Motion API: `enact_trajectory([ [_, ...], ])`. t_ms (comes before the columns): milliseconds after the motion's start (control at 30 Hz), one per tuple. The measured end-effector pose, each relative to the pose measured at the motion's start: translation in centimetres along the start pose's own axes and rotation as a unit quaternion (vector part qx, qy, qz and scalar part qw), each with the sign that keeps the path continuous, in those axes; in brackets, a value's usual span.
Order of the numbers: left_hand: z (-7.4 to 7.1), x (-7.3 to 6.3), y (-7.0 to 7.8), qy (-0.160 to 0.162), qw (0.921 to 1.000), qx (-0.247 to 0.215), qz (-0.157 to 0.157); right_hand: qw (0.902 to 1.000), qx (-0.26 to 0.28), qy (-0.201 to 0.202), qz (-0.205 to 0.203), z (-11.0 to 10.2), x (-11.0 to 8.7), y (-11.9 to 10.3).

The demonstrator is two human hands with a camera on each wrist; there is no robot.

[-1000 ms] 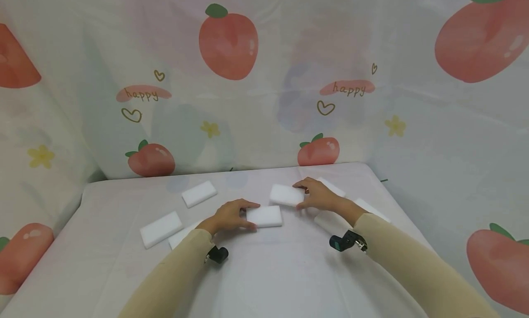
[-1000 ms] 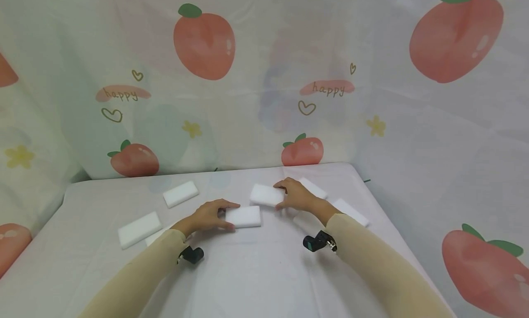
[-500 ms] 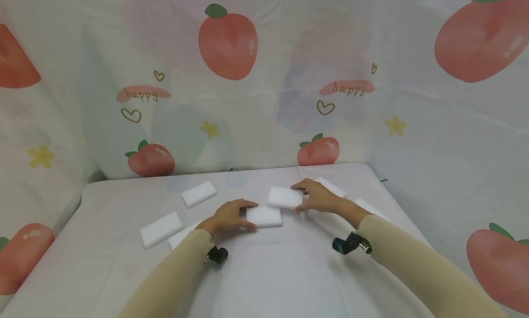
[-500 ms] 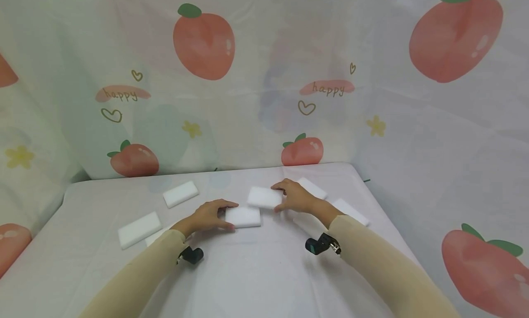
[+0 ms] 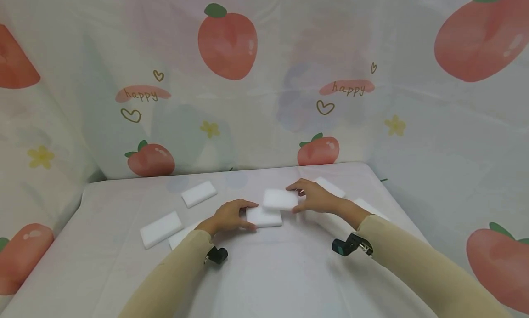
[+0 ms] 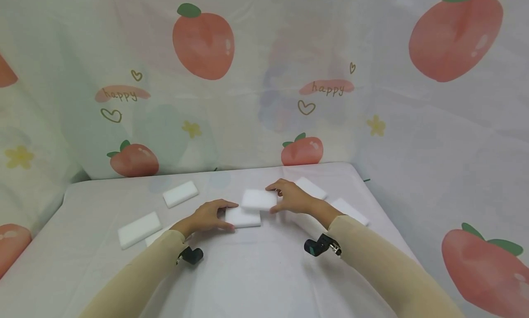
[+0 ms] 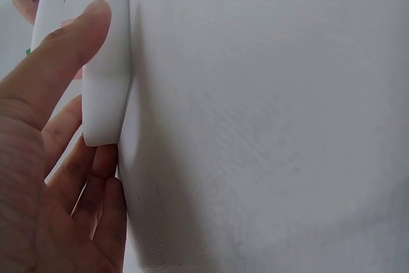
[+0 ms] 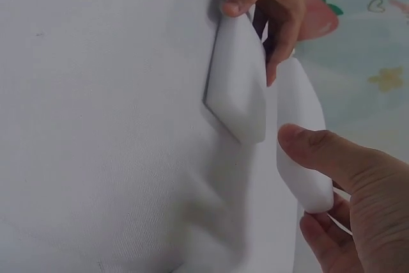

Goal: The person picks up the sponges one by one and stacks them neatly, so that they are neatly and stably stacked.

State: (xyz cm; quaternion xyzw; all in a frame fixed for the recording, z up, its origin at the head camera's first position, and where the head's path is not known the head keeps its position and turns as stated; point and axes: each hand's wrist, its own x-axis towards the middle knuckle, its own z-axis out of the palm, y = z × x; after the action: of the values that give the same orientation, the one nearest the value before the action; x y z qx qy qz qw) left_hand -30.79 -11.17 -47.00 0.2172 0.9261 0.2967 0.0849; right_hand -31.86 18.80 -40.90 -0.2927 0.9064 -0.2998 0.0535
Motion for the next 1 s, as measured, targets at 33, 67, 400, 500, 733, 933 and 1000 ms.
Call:
enact_trajectory([
  [33, 0.0, 0.0, 0.0, -0.001, 1.0, 0.0, 0.0, 1.0, 0.001, -0.001, 0.0, 0.0, 0.0, 0.0],
  [67, 0.0, 0.0, 0.0, -0.002, 1.0, -0.001, 0.0, 1.0, 0.002, -0.002, 0.0, 0.1, 0.0, 0.0],
  [400, -0.2, 0.1, 0.1, -0.013, 0.9999, -0.005, 0.001, 0.9999, 0.006, -0.012, -0.007, 0.5, 0.0, -0.5],
  [500, -0.1, 0.1, 0.0, -0.016, 0.9998, -0.008, 0.0, 0.9999, 0.008, -0.014, -0.004, 0.7, 0.0, -0.7],
  [733, 0.1, 0.2, -0.3, -0.014, 0.9999, -0.009, -0.002, 0.9995, 0.016, -0.024, -0.008, 1.0, 0.2, -0.8],
  [933, 0.1, 0.2, -0.3, -0.011, 0.9998, -0.015, -0.007, 0.9994, 0.018, -0.027, -0.009, 1.3, 0.5, -1.0],
  [1000, 0.1, 0.2, -0.3, -0.009, 0.9998, -0.014, -0.006, 0.9994, 0.016, -0.028, -0.011, 1.5, 0.5, -1.0],
])
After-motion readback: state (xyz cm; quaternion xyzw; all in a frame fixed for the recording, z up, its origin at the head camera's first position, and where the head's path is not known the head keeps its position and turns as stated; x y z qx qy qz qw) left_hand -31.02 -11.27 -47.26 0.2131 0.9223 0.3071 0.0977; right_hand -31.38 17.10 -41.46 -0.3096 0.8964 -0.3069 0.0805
